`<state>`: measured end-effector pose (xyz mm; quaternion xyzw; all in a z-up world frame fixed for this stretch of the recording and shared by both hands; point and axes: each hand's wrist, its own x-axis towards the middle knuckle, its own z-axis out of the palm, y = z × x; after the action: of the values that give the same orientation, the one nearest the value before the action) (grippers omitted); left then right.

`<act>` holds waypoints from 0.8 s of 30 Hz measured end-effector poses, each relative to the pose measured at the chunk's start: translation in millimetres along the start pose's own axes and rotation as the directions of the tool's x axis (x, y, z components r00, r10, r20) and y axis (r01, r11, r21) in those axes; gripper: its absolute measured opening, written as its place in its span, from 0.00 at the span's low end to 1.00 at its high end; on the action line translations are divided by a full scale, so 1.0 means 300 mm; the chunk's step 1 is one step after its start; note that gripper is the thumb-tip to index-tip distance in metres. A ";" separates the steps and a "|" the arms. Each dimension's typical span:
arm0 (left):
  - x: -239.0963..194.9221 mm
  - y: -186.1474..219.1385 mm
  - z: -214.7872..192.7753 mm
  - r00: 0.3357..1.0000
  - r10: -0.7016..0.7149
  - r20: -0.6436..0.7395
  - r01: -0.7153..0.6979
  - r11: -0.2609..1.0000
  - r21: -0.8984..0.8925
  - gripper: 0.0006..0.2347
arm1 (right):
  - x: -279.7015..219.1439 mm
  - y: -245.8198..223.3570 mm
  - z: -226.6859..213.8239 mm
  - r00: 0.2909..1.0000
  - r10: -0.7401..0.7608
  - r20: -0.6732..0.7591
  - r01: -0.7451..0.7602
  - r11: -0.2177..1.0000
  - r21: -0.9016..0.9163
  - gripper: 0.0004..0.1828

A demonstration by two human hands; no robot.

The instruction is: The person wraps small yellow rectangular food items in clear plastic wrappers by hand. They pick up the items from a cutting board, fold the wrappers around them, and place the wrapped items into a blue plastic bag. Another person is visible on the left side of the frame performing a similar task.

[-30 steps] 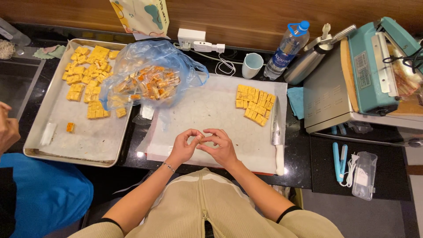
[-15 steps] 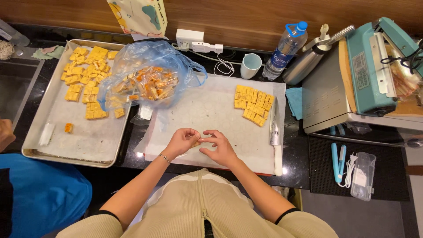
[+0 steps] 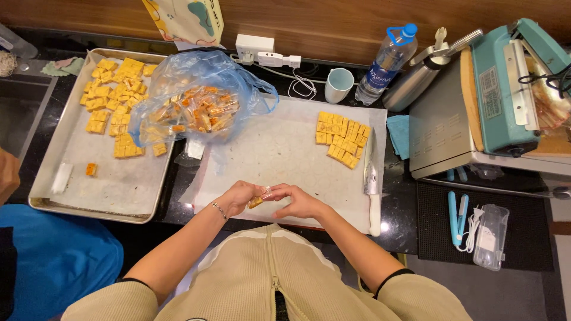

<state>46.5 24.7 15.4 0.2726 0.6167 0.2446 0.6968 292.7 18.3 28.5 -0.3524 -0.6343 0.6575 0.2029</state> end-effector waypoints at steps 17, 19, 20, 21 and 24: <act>0.242 0.573 -0.425 0.309 0.919 -0.244 -0.397 0.357 0.845 0.10 | 0.019 0.055 -0.140 0.822 0.229 -0.522 -0.102 0.960 0.260 0.18; 0.238 0.566 -0.453 0.318 0.928 -0.193 -0.248 0.278 0.928 0.19 | 0.031 0.140 -0.179 0.794 0.251 -0.554 -0.125 0.959 0.255 0.15; 0.227 0.555 -0.450 0.353 0.917 -0.186 -0.237 0.280 0.930 0.22 | 0.042 0.198 -0.218 0.750 0.228 -0.621 -0.198 0.973 0.118 0.15; 0.216 0.544 -0.445 0.387 0.904 -0.179 -0.226 0.282 0.933 0.25 | 0.053 0.257 -0.258 0.706 0.191 -0.681 -0.275 0.961 -0.016 0.14; 0.241 0.275 -0.426 0.279 0.958 0.066 -0.297 0.020 0.955 0.10 | 0.065 0.324 -0.364 0.662 -0.084 -0.745 -0.377 0.821 -0.427 0.18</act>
<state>-72.2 144.0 7.4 0.7395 0.6075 0.2890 -0.0239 375.8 96.7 -64.7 -0.6815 -0.6257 0.2627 0.2741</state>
